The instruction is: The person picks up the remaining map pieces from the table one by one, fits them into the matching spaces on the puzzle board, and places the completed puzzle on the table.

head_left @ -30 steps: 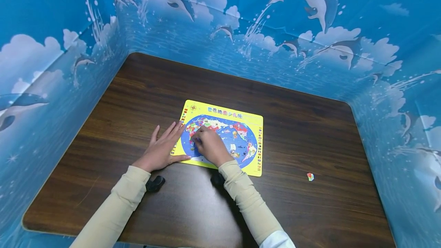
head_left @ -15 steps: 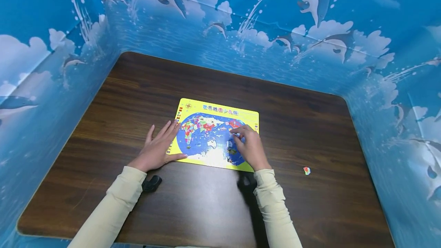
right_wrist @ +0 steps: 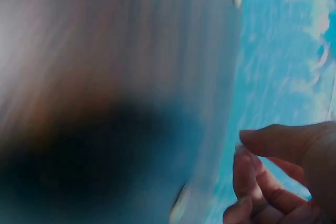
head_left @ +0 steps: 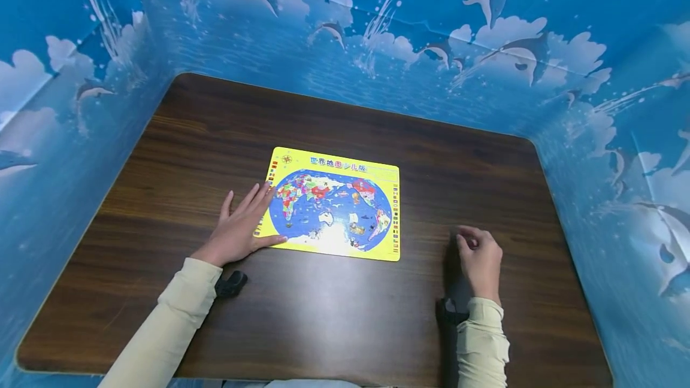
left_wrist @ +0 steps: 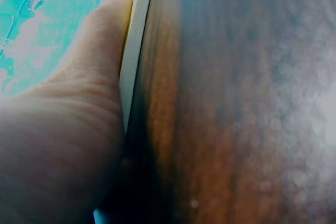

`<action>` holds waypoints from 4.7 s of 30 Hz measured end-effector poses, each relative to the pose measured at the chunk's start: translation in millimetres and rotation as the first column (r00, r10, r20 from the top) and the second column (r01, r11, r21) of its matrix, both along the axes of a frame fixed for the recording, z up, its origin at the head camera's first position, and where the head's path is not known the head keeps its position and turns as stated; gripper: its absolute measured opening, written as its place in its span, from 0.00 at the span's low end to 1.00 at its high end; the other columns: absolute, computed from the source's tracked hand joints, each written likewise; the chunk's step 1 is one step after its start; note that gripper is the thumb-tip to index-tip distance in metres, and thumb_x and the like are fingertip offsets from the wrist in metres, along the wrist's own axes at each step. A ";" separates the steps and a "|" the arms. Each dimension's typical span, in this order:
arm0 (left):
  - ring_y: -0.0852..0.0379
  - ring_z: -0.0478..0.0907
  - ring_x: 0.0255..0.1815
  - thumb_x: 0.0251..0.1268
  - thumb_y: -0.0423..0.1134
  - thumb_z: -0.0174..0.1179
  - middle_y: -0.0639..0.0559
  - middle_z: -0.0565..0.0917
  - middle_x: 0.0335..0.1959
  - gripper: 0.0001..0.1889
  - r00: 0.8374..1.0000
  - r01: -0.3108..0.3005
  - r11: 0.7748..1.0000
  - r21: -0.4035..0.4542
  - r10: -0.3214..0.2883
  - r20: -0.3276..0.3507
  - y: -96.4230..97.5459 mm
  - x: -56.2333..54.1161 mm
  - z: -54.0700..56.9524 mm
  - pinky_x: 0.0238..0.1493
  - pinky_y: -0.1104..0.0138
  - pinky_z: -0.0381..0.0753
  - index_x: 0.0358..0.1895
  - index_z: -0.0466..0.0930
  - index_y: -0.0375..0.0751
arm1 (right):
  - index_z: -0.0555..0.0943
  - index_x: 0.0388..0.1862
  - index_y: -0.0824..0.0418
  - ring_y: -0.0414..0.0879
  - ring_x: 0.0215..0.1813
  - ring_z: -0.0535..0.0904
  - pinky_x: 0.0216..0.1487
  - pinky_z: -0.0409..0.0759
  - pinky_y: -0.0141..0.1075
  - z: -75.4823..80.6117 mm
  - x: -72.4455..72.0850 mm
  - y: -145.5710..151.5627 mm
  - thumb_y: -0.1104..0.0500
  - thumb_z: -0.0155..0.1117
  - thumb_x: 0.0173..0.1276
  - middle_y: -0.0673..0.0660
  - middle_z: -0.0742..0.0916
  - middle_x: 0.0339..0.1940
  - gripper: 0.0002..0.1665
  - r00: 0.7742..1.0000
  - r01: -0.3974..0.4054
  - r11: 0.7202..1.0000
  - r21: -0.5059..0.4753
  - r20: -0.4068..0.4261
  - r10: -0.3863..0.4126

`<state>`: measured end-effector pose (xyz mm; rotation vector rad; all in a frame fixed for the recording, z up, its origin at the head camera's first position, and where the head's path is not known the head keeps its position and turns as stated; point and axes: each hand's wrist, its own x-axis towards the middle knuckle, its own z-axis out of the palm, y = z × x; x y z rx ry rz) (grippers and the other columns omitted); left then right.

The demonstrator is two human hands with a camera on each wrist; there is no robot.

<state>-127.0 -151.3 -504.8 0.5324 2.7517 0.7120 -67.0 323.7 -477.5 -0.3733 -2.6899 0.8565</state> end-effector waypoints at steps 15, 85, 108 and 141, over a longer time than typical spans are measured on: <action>0.39 0.36 0.86 0.61 0.66 0.67 0.41 0.43 0.86 0.59 1.000 -0.011 1.000 -0.015 0.011 0.024 2.7 -1.1 2.2 0.76 0.36 0.21 0.85 0.43 0.41 | 0.88 0.46 0.74 0.70 0.48 0.87 0.51 0.80 0.61 -8.8 26.1 33.4 0.62 0.71 0.70 0.72 0.89 0.46 0.14 0.982 0.127 0.992 0.010 0.137 -0.127; 0.41 0.36 0.86 0.61 0.69 0.66 0.43 0.42 0.86 0.60 1.000 -0.004 0.999 -0.047 0.004 -0.005 -1.7 0.1 0.5 0.77 0.36 0.21 0.85 0.42 0.42 | 0.86 0.56 0.69 0.57 0.45 0.90 0.47 0.88 0.43 24.4 -51.0 -119.8 0.67 0.66 0.74 0.67 0.89 0.45 0.14 0.963 -0.159 0.882 -0.443 0.129 0.238; 0.43 0.36 0.86 0.61 0.70 0.65 0.44 0.44 0.86 0.59 1.000 -0.010 0.998 -0.061 0.009 -0.018 -4.9 -0.2 -3.2 0.78 0.38 0.23 0.85 0.44 0.42 | 0.91 0.41 0.64 0.44 0.33 0.84 0.33 0.80 0.32 17.3 -93.5 -251.3 0.61 0.72 0.71 0.56 0.92 0.34 0.07 0.835 -0.433 0.837 -0.333 0.201 0.512; 0.43 0.37 0.86 0.60 0.68 0.69 0.43 0.44 0.86 0.61 0.999 -0.011 0.999 -0.045 0.010 -0.030 -3.5 2.9 0.3 0.78 0.38 0.23 0.85 0.44 0.42 | 0.93 0.44 0.60 0.42 0.35 0.83 0.33 0.76 0.32 2.2 -92.2 -282.8 0.61 0.74 0.69 0.53 0.93 0.40 0.07 0.773 -0.593 0.797 -0.116 0.196 0.603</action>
